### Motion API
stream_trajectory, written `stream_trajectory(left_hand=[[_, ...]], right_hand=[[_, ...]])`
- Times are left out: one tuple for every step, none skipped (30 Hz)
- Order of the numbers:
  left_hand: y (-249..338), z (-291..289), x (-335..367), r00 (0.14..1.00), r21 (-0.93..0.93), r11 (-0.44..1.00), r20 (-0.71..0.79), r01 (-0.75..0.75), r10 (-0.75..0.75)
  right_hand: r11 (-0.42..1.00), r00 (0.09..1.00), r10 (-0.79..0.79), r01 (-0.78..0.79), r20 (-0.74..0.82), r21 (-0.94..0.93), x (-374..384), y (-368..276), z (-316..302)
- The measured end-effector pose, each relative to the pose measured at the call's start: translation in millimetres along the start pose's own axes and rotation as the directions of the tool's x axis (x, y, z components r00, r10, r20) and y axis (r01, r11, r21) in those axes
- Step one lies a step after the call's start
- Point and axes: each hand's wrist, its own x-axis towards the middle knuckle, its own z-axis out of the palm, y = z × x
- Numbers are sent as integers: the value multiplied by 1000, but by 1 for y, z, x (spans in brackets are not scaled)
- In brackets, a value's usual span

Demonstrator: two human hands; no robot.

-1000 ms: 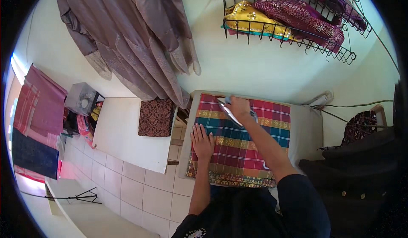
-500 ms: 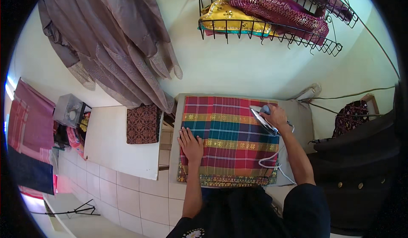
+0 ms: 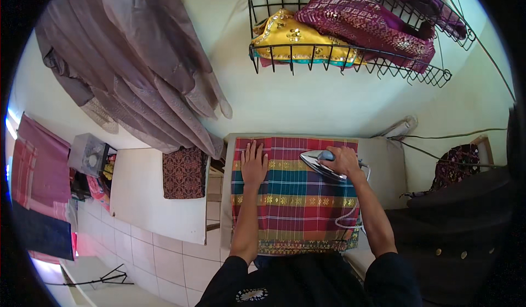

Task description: Ironing a colorful patterned fabric on a flat surface.

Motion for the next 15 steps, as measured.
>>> stream_trajectory(left_hand=[[2,1,0,999,26,1000,-36,-10,11],[1,1,1,1000,27,1000,-31,-6,7],[4,-1,4,1000,-10,1000,-19,6,-7],[3,-3,5,1000,-41,999,-6,25,-25],[2,-4,5,997,-153,987,-59,40,-50],[-2,-6,4,997,-145,988,-54,49,-57],[-6,-8,4,993,-270,960,-70,75,-97],[-9,-9,4,987,-392,915,-79,96,-137],[-8,-10,3,988,-388,916,-70,99,-137],[-5,-10,3,986,-418,902,-75,103,-148],[-4,-11,5,984,-448,888,-80,107,-158],[-4,-10,6,985,-447,889,-76,104,-153],[-3,-8,6,984,-443,890,-82,107,-159],[-3,-5,8,983,-439,892,-87,108,-161],[-4,-5,7,983,-374,922,-110,98,-149]], right_hand=[[1000,999,5,-6,40,26,2,-4,-5],[999,997,7,-12,82,52,5,-10,-6],[999,996,-25,22,85,44,9,-13,0],[996,995,-84,84,49,8,15,-22,10],[989,989,-144,145,16,-29,21,-34,22],[990,987,-141,143,72,-18,34,-54,25],[991,990,-134,134,53,4,45,-72,29],[992,992,-122,121,34,26,56,-87,33],[990,990,-140,139,33,34,67,-102,35],[987,987,-159,158,28,40,77,-115,37],[987,988,-155,155,-19,50,84,-129,44],[987,987,-147,151,-67,57,92,-140,52],[989,985,-134,141,-111,53,99,-149,60],[991,981,-118,127,-155,49,104,-155,67],[994,991,-94,99,-100,50,109,-162,69]])
